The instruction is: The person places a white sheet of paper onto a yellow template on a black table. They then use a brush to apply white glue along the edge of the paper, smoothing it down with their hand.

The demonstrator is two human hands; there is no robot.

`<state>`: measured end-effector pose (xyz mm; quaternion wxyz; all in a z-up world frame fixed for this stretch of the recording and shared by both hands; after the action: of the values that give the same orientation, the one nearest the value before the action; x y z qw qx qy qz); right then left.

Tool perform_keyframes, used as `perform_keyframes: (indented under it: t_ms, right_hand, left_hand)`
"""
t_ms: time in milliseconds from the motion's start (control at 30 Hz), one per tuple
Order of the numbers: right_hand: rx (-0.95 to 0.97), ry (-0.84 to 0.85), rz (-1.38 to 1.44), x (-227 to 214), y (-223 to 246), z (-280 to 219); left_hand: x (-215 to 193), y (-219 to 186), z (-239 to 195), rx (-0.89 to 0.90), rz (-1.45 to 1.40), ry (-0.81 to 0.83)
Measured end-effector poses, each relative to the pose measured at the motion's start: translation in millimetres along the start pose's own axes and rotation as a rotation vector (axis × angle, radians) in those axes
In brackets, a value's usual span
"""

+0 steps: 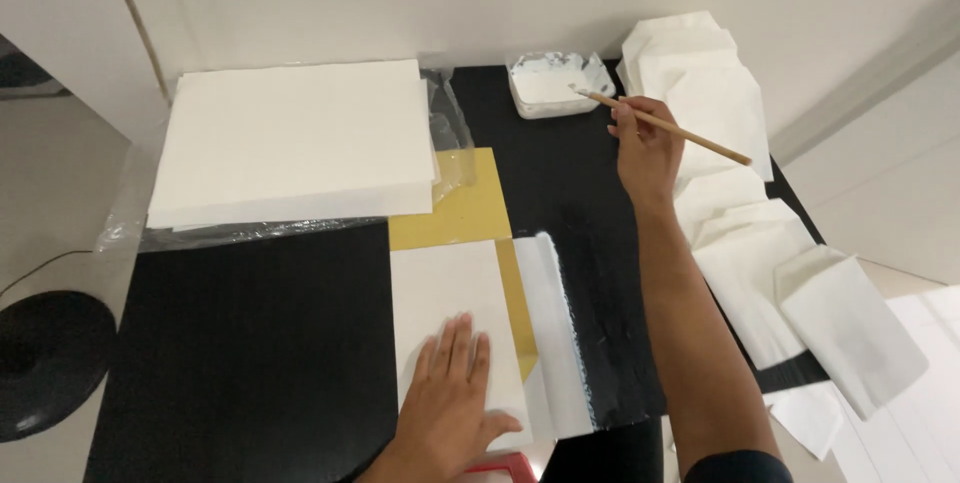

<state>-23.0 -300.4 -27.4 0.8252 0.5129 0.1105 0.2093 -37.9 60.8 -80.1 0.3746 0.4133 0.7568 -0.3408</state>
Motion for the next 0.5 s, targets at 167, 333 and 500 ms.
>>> perform_keyframes:
  t_ms: [167,333,500]
  right_hand:
    - [-0.051,0.013,-0.033,27.4,-65.7,28.1]
    - [-0.074,0.054,-0.058,31.5,-99.2,30.6]
    - [-0.077,0.07,-0.16,31.4,-110.2,35.4]
  left_hand:
    - [78.0,45.7,12.4,0.071,0.147,-0.562]
    - [100.0,62.3,18.2,0.162,0.175,-0.583]
    - [97.4,57.6,14.2,0.11,0.327,-0.843]
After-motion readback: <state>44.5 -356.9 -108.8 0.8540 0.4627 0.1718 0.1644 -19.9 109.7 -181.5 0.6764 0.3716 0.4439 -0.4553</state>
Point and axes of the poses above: each hand's wrist, its own z-axis towards the middle knuckle, its own x-axis out of the palm, y = z × x, the point moved 2 cm from there along z, towards the middle knuckle, and after that the axes turned 8 degrees about z, right-handed, at the moved point
